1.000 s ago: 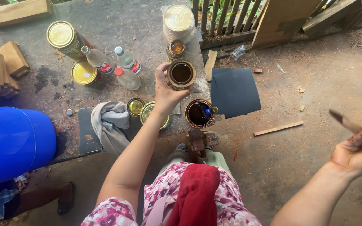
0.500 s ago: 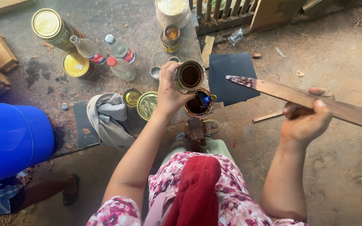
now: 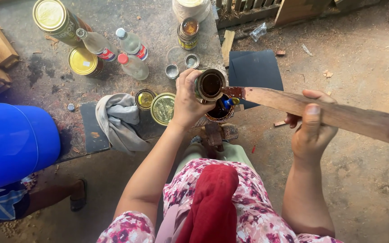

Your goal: The person prepares a dark wood stain by mixing it with a liquid from a bottle and stirring it with a brush. They then apply the stain to a wooden door using the brush. Later, they mix additional stain from a small can into the main container using a wooden stick.

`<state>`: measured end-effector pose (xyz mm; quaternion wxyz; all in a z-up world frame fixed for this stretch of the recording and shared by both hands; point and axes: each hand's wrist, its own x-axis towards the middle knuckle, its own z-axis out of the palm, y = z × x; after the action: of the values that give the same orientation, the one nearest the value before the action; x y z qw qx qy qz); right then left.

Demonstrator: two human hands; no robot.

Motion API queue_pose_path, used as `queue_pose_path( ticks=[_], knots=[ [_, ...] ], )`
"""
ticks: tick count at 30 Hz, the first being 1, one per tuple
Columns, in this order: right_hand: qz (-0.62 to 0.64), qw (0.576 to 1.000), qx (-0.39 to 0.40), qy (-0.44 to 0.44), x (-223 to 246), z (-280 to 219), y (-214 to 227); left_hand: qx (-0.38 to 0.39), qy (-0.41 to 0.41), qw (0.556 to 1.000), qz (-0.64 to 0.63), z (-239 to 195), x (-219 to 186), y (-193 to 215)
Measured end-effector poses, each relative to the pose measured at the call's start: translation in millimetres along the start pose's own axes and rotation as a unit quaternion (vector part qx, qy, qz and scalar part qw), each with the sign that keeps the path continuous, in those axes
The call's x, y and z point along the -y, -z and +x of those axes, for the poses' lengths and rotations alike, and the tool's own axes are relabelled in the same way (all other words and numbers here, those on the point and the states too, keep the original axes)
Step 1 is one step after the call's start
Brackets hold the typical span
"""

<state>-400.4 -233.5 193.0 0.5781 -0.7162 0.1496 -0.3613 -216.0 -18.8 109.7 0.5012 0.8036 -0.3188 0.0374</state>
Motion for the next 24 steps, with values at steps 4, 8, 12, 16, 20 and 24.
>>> queue_pose_path(
  ticks=[4, 8, 12, 16, 20, 24],
  knots=[
    [-0.038, 0.999, 0.015, 0.026, -7.1, -5.5, -10.5, -0.003, -0.008, 1.0, -0.003, -2.4, -0.1, -3.6],
    [-0.035, 0.998, 0.033, 0.039, -24.6, -15.5, -14.0, -0.001, 0.0, 1.0, 0.003, -1.5, -7.6, -1.5],
    [-0.057, 0.996, 0.061, 0.043, -24.9, -20.1, -21.8, -0.004, -0.021, 1.0, 0.013, -1.0, -13.0, -0.7],
    [-0.062, 0.995, 0.069, 0.022, -22.5, -24.6, -30.4, 0.002, -0.042, 0.999, 0.023, -1.6, -18.0, -0.3],
    [-0.056, 0.997, 0.059, 0.02, -29.4, -27.4, -33.3, -0.001, -0.054, 0.998, 0.029, -2.8, -19.1, -1.8],
    [-0.004, 0.999, 0.03, -0.018, -39.6, -31.2, -33.8, 0.006, -0.056, 0.998, 0.03, -2.8, -20.2, -0.8]
  ],
)
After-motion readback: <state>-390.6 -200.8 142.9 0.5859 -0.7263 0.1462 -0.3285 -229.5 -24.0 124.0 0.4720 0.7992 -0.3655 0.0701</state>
